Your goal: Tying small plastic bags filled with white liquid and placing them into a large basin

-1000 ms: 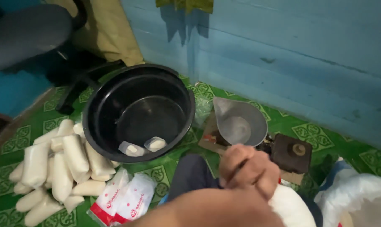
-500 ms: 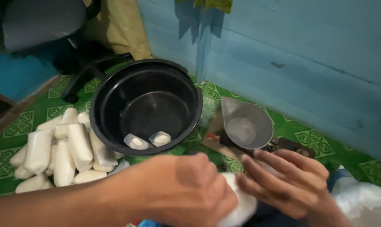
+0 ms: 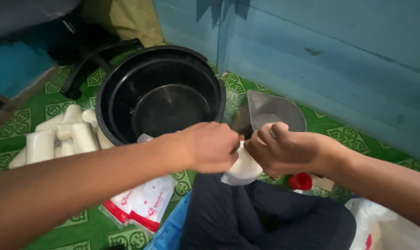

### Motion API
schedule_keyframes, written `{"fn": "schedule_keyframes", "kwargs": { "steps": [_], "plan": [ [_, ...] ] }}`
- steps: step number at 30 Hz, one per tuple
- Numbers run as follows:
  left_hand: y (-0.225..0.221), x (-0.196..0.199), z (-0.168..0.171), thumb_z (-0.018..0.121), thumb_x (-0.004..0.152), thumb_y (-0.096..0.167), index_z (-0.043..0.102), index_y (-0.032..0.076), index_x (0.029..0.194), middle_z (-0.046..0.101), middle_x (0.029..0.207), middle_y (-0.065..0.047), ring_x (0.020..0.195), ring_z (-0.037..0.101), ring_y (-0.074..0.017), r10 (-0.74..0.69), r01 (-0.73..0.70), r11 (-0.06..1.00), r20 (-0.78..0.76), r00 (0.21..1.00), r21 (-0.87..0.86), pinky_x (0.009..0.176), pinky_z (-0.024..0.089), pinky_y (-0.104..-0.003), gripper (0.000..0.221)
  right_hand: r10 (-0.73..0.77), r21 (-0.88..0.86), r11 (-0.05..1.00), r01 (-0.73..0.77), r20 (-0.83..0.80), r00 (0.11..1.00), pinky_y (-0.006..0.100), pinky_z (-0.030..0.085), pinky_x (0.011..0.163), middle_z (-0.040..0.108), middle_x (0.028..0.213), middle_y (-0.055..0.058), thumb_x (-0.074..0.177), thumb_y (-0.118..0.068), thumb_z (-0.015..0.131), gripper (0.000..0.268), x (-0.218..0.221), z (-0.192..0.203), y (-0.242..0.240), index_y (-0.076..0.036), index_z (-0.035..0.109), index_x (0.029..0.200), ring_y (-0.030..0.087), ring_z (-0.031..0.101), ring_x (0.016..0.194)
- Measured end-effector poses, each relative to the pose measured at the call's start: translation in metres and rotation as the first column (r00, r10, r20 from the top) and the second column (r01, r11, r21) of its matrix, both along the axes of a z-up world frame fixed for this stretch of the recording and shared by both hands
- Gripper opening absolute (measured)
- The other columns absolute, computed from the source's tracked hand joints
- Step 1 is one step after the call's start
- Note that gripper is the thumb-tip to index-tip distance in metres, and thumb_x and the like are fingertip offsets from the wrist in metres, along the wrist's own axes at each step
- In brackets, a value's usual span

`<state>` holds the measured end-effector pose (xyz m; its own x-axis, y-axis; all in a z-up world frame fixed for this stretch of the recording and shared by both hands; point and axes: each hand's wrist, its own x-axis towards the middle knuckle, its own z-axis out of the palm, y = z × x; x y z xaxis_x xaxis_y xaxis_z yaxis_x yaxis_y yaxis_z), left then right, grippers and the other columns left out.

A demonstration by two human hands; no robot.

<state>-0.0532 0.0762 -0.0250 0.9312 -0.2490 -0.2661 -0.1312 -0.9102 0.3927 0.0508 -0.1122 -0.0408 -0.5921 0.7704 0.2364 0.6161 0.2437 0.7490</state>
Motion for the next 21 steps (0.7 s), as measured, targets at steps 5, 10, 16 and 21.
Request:
{"fn": "schedule_keyframes", "kwargs": {
  "steps": [5,10,16,21],
  "plan": [
    [0.009,0.022,-0.029,0.048,0.078,0.031,0.058,0.012,0.048,0.06,0.047,-0.008,0.048,0.063,-0.0333,0.139,-0.165,0.969,-0.148,0.979,-0.183,0.046,0.045,-0.044,0.037,-0.219,-0.395,0.873,0.288,0.211,0.953,0.04,0.03,0.04,0.046,0.055,0.003,0.067,-0.006,0.059,0.017,-0.007,-0.01,0.011,-0.015,0.048,0.058,0.025,0.043,0.046],
    [0.01,0.02,-0.027,0.049,0.078,0.026,0.061,0.004,0.058,0.062,0.055,-0.014,0.051,0.06,-0.0339,0.164,-0.204,0.951,-0.18,0.97,-0.234,0.044,0.043,-0.044,0.032,-0.415,-0.476,0.771,0.422,0.127,0.901,0.036,0.028,0.041,0.046,0.051,-0.009,0.067,0.0,0.063,0.035,-0.017,-0.015,0.031,-0.029,0.046,0.055,0.016,0.048,0.045],
    [0.014,0.026,-0.063,0.047,0.079,0.025,0.069,-0.003,0.073,0.068,0.071,-0.024,0.072,0.069,-0.0398,0.214,-0.288,0.891,-0.235,0.948,-0.35,0.052,0.048,-0.049,0.036,-0.614,-0.528,0.616,0.584,0.143,0.776,0.035,0.028,0.043,0.052,0.048,-0.011,0.077,-0.006,0.067,0.037,-0.024,-0.002,0.049,-0.029,0.051,0.053,0.015,0.055,0.048],
    [0.012,0.038,-0.106,0.05,0.079,0.021,0.072,-0.001,0.078,0.07,0.074,-0.022,0.073,0.07,-0.0371,0.049,-0.078,0.917,-0.084,0.995,-0.39,0.055,0.047,-0.045,0.032,-0.735,-0.667,0.392,0.633,0.186,0.652,0.034,0.037,0.044,0.062,0.056,-0.006,0.077,-0.022,0.072,0.021,-0.018,-0.001,0.055,-0.028,0.063,0.059,0.017,0.065,0.058]
  ]
}}
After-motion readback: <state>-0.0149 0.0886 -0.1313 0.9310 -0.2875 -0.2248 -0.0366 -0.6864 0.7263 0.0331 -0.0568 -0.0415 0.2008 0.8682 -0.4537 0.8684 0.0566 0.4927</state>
